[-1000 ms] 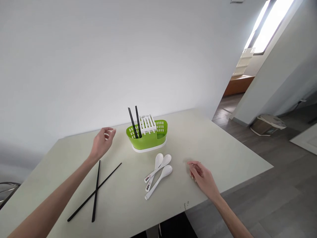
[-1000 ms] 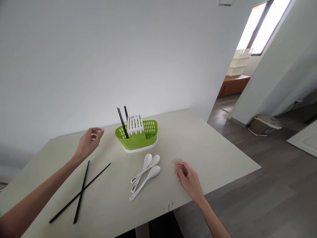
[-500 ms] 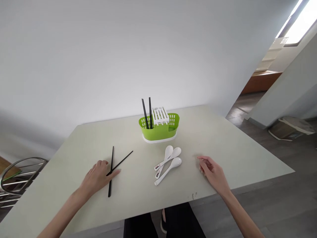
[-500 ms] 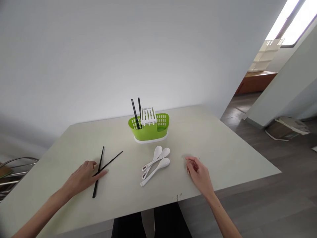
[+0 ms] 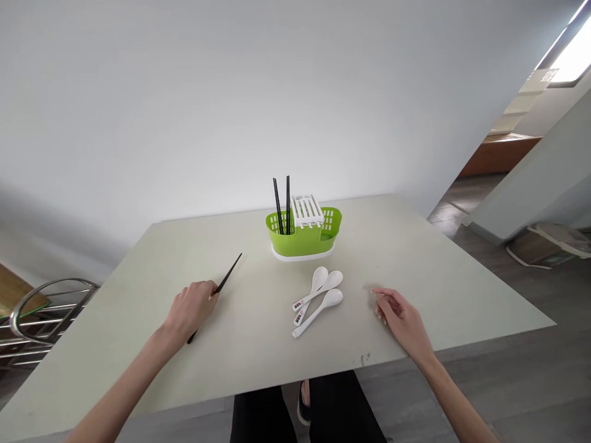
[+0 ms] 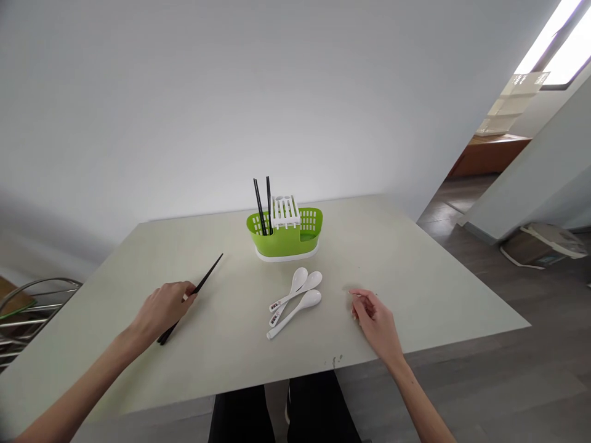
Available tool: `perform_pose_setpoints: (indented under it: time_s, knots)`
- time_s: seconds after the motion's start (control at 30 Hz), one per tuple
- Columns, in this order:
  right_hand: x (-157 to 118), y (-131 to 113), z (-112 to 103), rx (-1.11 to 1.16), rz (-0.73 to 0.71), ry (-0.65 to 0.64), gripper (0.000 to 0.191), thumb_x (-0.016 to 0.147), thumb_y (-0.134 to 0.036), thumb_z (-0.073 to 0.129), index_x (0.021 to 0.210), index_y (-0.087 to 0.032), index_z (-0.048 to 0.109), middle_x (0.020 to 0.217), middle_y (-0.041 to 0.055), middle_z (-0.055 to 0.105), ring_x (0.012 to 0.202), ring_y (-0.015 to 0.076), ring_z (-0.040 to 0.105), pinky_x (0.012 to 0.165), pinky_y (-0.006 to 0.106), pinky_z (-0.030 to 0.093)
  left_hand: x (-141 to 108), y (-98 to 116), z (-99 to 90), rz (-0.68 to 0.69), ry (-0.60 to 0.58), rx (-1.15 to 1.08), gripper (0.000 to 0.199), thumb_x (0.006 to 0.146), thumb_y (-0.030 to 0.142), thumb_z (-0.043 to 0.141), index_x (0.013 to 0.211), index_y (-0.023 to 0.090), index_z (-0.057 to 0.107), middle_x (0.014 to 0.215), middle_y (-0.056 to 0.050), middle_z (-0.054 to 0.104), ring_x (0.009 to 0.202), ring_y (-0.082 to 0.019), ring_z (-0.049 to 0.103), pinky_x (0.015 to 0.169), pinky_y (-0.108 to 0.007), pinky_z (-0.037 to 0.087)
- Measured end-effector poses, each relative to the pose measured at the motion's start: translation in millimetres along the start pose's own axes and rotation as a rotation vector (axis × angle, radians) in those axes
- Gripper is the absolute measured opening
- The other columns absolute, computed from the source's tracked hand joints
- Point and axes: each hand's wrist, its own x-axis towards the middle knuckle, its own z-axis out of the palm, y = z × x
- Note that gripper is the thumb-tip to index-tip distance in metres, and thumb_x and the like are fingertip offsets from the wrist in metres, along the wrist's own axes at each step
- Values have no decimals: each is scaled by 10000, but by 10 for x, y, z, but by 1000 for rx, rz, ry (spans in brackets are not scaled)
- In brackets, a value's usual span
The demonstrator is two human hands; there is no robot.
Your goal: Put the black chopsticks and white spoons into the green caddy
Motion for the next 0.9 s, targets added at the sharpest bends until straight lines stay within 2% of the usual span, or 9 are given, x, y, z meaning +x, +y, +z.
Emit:
perform_pose_setpoints:
  time_s: [0.13,0.17,0.23,0.3,0.37,0.47,0.6,0.7,0.9]
  knots:
    - [-235,-346,200,-13,-16,-47,473,972,-628,555,1175,-215,664,809,31,647,714,181,597,627,287,477,-152,194,-134,-12,-47,-572,380,830,600,678,978,253,726,1019,-68,814,863,-279,784,745,-344,587]
    - [-320,-475,300,-1,-37,-112,462,986,-618,540,1188,-221,662,851,43,659,737,184,609,621,284,478,-203,291,-146,-17,-73,-726,428,801,625,722,998,245,728,1021,-67,816,871,-274,791,788,-348,605]
    - [-487,-745,540,40,-80,-330,446,999,-594,543,1247,-238,648,1024,77,692,813,190,642,641,285,497,-304,513,-124,-19,-102,-1012,485,761,624,794,1017,216,731,1013,-80,818,897,-271,796,877,-364,622]
    - [-617,-979,795,125,-111,-520,454,984,-571,603,1299,-245,629,1212,102,675,1001,213,658,782,305,537,-395,724,-41,-24,-104,-1224,502,742,601,837,1010,188,736,1000,-97,818,913,-273,795,916,-384,628]
    - [-691,-1128,1019,248,-56,-693,477,1005,-573,575,1338,-234,603,1230,105,675,1037,208,666,832,318,544,-471,886,76,-46,-93,-1361,501,736,573,862,1006,170,740,998,-105,817,921,-274,792,921,-396,636]
    - [-724,-1181,1242,424,26,-778,516,1033,-623,483,1263,-187,633,1031,78,693,850,172,663,709,299,524,-560,1016,247,-84,-85,-1474,482,747,537,876,1013,157,746,1016,-110,815,955,-270,786,944,-401,634]
    - [-736,-1098,1333,456,59,-718,594,1019,-682,459,1201,-162,682,738,-25,538,575,100,471,560,264,410,-614,1039,379,-128,-110,-1537,479,751,519,882,1031,147,773,1037,-117,817,1000,-278,780,1005,-427,615]
    - [-756,-1048,1312,463,95,-721,596,1020,-676,468,1240,-169,689,700,-52,457,541,85,396,534,256,356,-599,992,401,-161,-79,-1550,483,741,513,889,1045,150,793,1067,-119,816,1054,-288,769,1046,-443,599]
    - [-776,-1026,1207,445,129,-760,615,1001,-693,500,1267,-175,699,716,-45,440,578,92,390,530,247,358,-558,858,281,-195,-4,-1510,477,715,535,895,1008,168,812,1140,-115,806,1039,-278,770,1039,-436,610]
